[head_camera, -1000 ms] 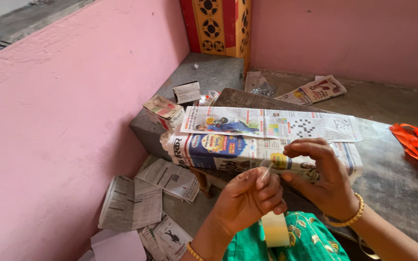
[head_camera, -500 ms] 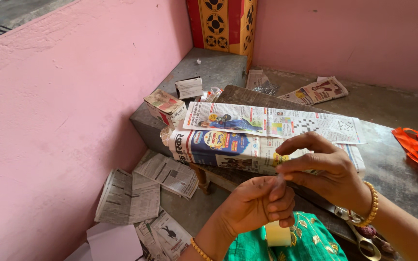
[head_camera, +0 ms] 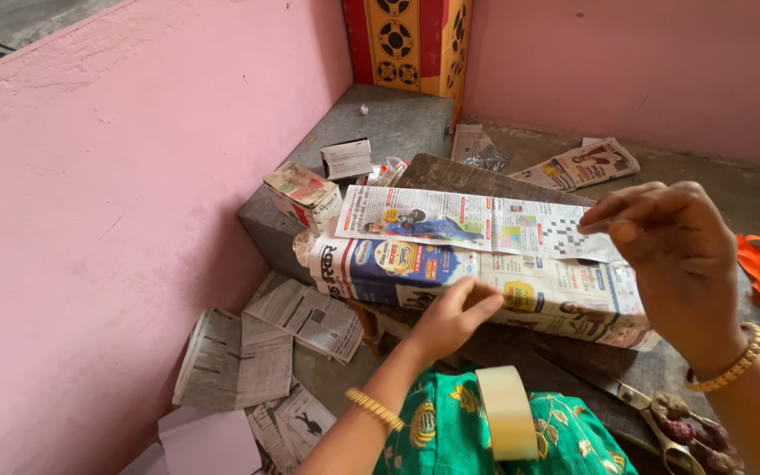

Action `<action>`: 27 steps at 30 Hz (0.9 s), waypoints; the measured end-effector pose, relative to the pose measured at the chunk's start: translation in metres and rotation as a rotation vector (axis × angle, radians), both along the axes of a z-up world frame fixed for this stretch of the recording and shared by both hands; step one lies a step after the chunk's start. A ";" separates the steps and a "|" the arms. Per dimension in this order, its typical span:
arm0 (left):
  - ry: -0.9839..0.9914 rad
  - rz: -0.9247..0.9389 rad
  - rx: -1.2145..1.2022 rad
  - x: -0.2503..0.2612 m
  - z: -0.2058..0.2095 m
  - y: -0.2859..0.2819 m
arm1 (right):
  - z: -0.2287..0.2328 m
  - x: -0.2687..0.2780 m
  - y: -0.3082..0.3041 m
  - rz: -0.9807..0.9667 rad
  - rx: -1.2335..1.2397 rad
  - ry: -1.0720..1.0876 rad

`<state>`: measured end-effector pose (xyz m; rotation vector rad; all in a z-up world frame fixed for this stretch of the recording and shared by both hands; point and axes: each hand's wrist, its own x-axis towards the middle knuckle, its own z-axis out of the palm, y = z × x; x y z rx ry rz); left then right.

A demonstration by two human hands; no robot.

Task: The person wraps a rectangular box with newspaper, folds the edges, and secures the seams with clear tape using scissors. The person repeatedly folds and tapes the box to complete the wrapping.

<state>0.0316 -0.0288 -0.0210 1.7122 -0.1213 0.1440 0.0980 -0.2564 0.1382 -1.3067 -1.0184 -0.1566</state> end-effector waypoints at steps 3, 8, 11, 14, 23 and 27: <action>-0.096 0.175 0.706 0.082 -0.019 -0.007 | -0.008 0.013 0.009 0.045 0.009 0.120; 0.163 0.191 1.055 0.161 -0.025 -0.016 | -0.030 0.033 0.033 0.032 -0.068 0.145; 0.343 0.194 1.070 0.153 -0.014 -0.012 | -0.045 0.049 0.034 -0.023 -0.157 0.166; 0.477 0.174 1.114 0.128 -0.001 0.000 | -0.060 0.070 0.036 -0.064 -0.204 0.200; 0.366 0.211 1.173 0.090 -0.028 0.048 | -0.091 0.120 0.066 -0.071 -0.353 0.250; 0.075 0.347 1.149 0.068 -0.058 0.073 | -0.100 0.131 0.090 -0.105 -0.581 0.285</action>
